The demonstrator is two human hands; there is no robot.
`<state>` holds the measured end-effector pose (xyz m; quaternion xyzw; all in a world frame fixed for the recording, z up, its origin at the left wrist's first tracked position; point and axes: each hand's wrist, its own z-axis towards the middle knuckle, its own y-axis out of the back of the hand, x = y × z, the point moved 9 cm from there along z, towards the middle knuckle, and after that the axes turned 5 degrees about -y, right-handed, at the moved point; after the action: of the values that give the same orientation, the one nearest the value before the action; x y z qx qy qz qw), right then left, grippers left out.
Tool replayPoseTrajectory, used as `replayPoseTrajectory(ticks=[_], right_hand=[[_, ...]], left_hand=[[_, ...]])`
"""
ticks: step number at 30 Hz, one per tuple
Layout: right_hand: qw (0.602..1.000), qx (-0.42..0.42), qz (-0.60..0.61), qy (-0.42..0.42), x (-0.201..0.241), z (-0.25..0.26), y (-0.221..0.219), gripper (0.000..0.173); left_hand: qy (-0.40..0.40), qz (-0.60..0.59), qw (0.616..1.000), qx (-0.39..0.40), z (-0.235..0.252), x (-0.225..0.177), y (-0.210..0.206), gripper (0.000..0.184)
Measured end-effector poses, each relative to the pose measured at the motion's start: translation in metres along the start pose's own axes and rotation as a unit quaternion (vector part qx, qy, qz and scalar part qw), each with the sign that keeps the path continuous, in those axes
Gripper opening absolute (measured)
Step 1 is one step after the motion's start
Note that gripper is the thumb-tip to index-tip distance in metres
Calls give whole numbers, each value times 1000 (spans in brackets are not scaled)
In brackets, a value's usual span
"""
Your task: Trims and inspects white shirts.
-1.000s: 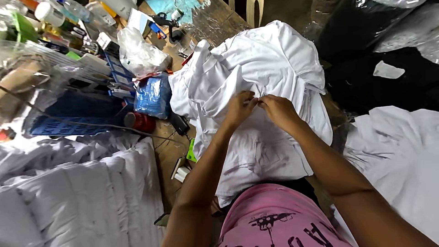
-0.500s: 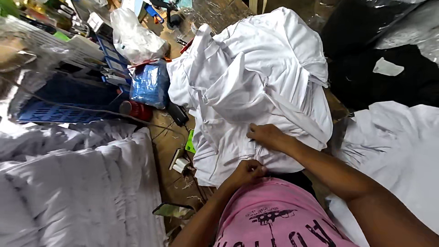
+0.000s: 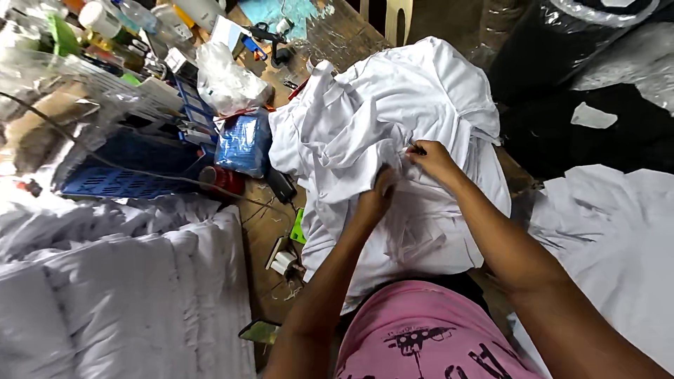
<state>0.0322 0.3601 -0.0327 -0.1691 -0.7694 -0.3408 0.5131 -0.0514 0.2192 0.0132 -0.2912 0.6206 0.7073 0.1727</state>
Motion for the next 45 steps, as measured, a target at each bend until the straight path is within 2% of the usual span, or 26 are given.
replayPoseTrajectory(ticks=[2, 7, 9, 11, 13, 15, 17, 19, 21, 25, 27, 31, 35, 41, 43, 45], right_hand=[[1000, -11, 2, -6, -6, -9, 5, 24], [999, -26, -4, 25, -16, -48, 4, 33], [999, -13, -16, 28, -15, -59, -2, 40], [999, 13, -32, 22, -13, -63, -10, 39], [998, 20, -50, 18, -12, -64, -17, 33], [997, 8, -75, 27, -10, -64, -22, 29], [992, 1, -115, 53, -6, -66, -26, 28], [984, 6, -163, 73, -1, -68, -33, 29], [975, -1, -205, 87, 5, -70, -41, 29], [961, -35, -249, 116, 15, -64, -54, 21], [961, -54, -239, 130, 17, -61, -52, 17], [968, 12, -222, 114, 12, -63, -46, 20], [964, 19, -244, 102, 7, -70, -45, 26], [963, -38, -232, 129, 19, -62, -55, 16], [971, -44, -203, 119, 24, -56, -54, 25], [974, -14, -213, 71, 22, -49, -62, 56]], left_hand=[[-5, 22, 999, 30, 20, 2, -4, 47], [-40, 101, 991, 76, 32, 25, -22, 33], [-43, 99, 991, 79, 34, 32, -21, 38], [-57, 112, 989, 82, 30, 30, -19, 41], [-79, 122, 986, 78, 26, 20, -15, 26], [-77, 90, 990, 71, 26, 16, -11, 14], [-54, 14, 995, 80, 29, 20, -10, 16], [-7, -15, 993, 114, 25, 20, -4, 22], [7, -16, 991, 130, 21, 22, -2, 23], [-16, 17, 993, 117, 18, 15, -4, 22], [-21, 26, 996, 82, 11, 12, -1, 19], [-41, 14, 999, 10, -7, 23, -4, 20], [-6, -8, 1000, 11, -11, 28, -6, 22], [-8, -51, 999, -8, -16, 11, -3, 17], [1, -68, 998, -1, -28, 11, -2, 14], [57, -60, 992, 91, -51, 20, -18, 25]])
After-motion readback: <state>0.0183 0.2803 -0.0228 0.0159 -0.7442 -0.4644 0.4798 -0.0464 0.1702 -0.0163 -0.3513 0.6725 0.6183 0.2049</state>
